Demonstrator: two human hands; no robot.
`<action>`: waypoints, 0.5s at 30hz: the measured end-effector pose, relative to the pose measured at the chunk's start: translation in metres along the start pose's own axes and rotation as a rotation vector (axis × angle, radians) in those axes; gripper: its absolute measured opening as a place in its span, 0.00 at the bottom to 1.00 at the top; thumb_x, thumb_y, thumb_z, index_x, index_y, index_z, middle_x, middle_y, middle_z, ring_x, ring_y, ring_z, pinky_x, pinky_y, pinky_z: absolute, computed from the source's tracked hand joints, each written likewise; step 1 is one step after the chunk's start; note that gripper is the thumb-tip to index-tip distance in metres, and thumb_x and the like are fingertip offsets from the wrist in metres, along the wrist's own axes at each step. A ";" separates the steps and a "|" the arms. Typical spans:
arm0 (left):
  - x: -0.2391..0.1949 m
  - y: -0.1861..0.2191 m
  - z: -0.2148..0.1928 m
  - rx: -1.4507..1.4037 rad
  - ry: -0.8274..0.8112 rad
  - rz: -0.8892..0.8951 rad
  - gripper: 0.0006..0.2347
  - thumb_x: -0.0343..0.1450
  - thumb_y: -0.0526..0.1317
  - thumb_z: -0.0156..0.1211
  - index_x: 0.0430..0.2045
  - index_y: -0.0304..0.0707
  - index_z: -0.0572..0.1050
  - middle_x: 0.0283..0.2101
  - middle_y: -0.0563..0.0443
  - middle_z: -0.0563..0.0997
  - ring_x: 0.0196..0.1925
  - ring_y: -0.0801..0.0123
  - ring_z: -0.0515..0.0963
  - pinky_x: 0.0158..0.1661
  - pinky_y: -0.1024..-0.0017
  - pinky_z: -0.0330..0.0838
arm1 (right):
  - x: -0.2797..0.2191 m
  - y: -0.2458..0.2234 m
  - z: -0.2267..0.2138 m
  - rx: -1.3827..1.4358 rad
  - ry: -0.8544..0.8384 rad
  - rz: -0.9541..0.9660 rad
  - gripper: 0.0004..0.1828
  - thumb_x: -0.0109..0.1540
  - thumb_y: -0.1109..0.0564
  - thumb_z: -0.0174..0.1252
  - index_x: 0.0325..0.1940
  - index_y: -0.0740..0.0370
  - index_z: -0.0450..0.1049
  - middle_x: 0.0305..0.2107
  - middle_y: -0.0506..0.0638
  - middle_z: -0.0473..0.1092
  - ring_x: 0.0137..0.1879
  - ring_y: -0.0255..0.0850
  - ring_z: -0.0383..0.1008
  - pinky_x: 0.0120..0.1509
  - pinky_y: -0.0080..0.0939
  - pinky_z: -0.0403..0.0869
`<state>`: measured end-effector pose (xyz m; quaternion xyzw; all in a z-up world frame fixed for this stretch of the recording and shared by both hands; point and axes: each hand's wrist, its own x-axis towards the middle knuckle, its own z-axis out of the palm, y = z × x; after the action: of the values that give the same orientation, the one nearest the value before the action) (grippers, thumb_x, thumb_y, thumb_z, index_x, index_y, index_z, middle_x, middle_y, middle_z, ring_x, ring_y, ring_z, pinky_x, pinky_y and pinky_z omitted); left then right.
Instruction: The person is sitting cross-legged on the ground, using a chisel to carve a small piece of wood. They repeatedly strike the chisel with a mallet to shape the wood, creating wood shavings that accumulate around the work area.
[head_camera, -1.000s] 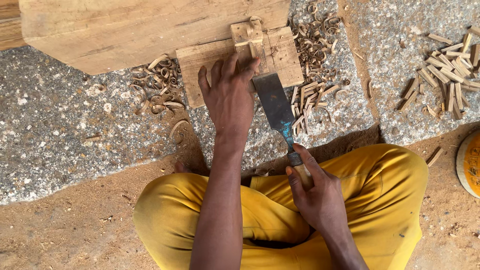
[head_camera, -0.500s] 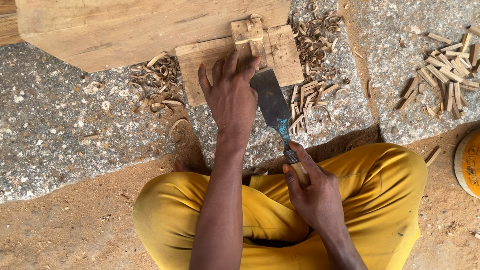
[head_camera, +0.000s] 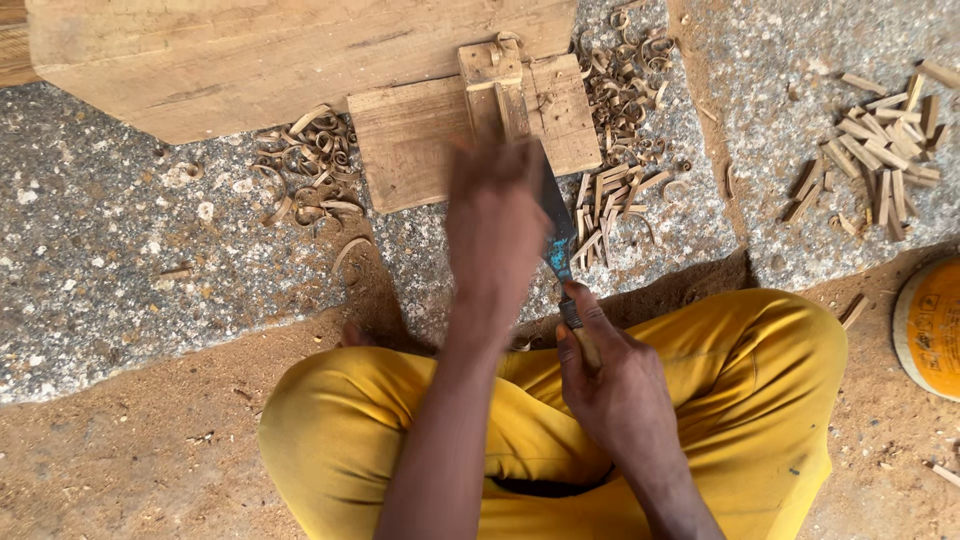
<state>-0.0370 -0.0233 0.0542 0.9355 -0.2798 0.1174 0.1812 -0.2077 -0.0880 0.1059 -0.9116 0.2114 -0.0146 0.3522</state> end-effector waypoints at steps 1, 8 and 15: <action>-0.012 0.017 -0.004 -0.048 -0.149 -0.046 0.15 0.70 0.31 0.62 0.52 0.30 0.78 0.57 0.36 0.79 0.65 0.47 0.75 0.70 0.51 0.62 | 0.000 0.001 0.002 -0.008 0.004 -0.001 0.30 0.61 0.61 0.59 0.68 0.64 0.68 0.17 0.60 0.73 0.17 0.48 0.74 0.24 0.51 0.71; -0.030 0.033 0.009 -0.055 -0.210 -0.025 0.16 0.72 0.33 0.54 0.54 0.23 0.75 0.60 0.27 0.75 0.61 0.46 0.78 0.66 0.56 0.67 | 0.005 0.001 0.018 0.025 0.018 0.035 0.25 0.60 0.65 0.56 0.63 0.67 0.71 0.17 0.58 0.74 0.19 0.47 0.78 0.24 0.47 0.75; 0.008 0.007 0.031 -0.063 -0.221 -0.047 0.14 0.75 0.30 0.49 0.54 0.22 0.74 0.62 0.28 0.74 0.62 0.47 0.78 0.68 0.56 0.64 | 0.042 -0.009 0.034 0.009 0.013 0.033 0.21 0.61 0.64 0.56 0.60 0.68 0.72 0.17 0.62 0.73 0.18 0.51 0.75 0.23 0.49 0.72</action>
<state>-0.0307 -0.0455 0.0307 0.9429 -0.2795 0.0002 0.1813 -0.1600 -0.0770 0.0815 -0.9063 0.2284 -0.0155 0.3551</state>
